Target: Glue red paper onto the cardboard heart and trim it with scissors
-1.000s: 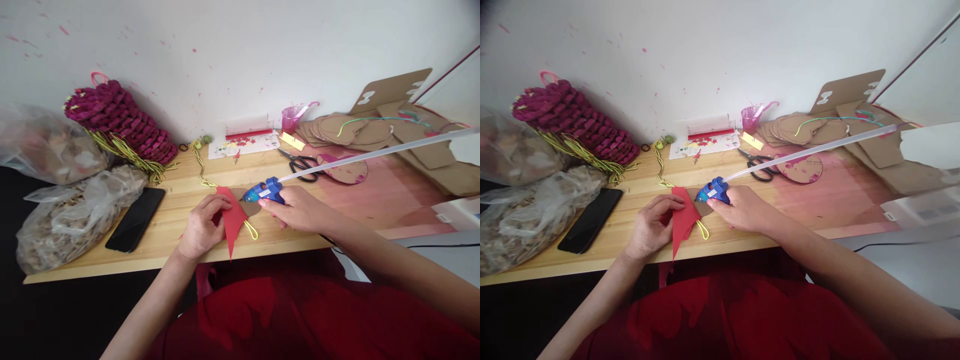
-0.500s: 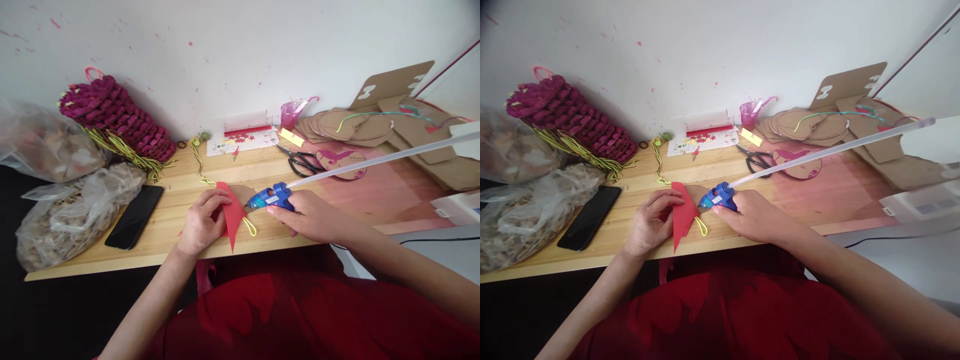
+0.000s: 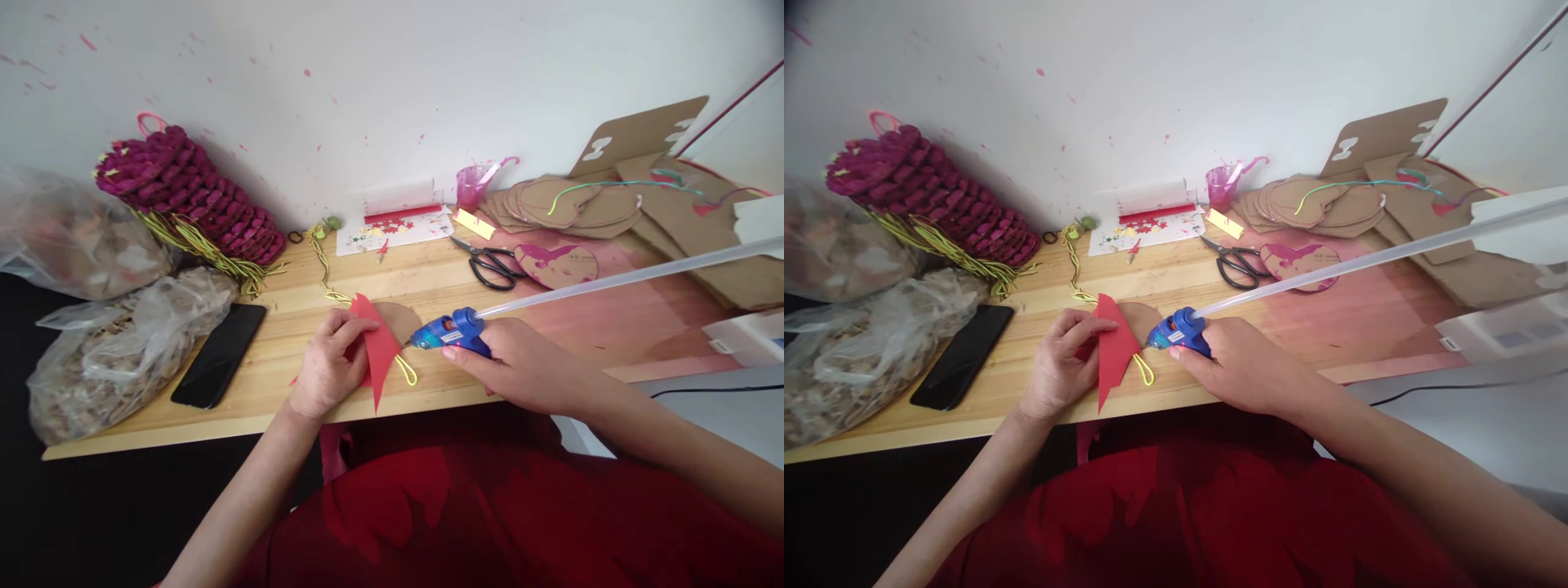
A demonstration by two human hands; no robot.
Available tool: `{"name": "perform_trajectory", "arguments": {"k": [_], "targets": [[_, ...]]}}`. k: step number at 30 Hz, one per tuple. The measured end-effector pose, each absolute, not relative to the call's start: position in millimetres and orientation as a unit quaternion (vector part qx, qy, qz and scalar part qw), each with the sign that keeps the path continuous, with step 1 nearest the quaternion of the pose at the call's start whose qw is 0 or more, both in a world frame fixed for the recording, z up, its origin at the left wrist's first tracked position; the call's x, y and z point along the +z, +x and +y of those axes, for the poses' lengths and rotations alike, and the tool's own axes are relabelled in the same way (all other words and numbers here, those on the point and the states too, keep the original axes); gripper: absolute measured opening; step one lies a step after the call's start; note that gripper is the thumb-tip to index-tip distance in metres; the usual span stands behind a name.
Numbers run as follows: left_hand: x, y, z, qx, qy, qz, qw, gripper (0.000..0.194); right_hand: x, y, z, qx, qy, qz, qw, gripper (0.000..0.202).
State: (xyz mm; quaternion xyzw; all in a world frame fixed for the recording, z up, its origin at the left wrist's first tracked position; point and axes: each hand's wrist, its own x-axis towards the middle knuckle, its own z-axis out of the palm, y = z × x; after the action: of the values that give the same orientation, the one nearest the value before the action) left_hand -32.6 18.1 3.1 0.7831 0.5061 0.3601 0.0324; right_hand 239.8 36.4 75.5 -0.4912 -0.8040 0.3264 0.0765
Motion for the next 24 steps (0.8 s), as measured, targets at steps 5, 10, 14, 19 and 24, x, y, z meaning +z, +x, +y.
{"name": "perform_trajectory", "arguments": {"k": [5,10,14,19,24], "targets": [[5,-30,16,0.327,0.803,0.497,0.047,0.043,79,238,32,0.293,-0.496,-0.814,0.066,0.042],[2,-28,15,0.313,0.799,0.510,0.058,0.065,77,236,24,0.268,-0.497,-0.823,0.061,0.043],[-2,-29,17,0.297,0.830,0.470,0.040,0.033,75,240,21,0.271,-0.504,-0.818,0.065,0.046],[-11,-32,18,0.262,0.859,0.440,0.009,0.038,70,260,33,0.402,-0.494,-0.758,0.137,0.045],[-10,-26,17,0.209,0.866,0.453,-0.004,0.042,56,264,44,0.635,-0.450,-0.550,0.303,0.044]]}}
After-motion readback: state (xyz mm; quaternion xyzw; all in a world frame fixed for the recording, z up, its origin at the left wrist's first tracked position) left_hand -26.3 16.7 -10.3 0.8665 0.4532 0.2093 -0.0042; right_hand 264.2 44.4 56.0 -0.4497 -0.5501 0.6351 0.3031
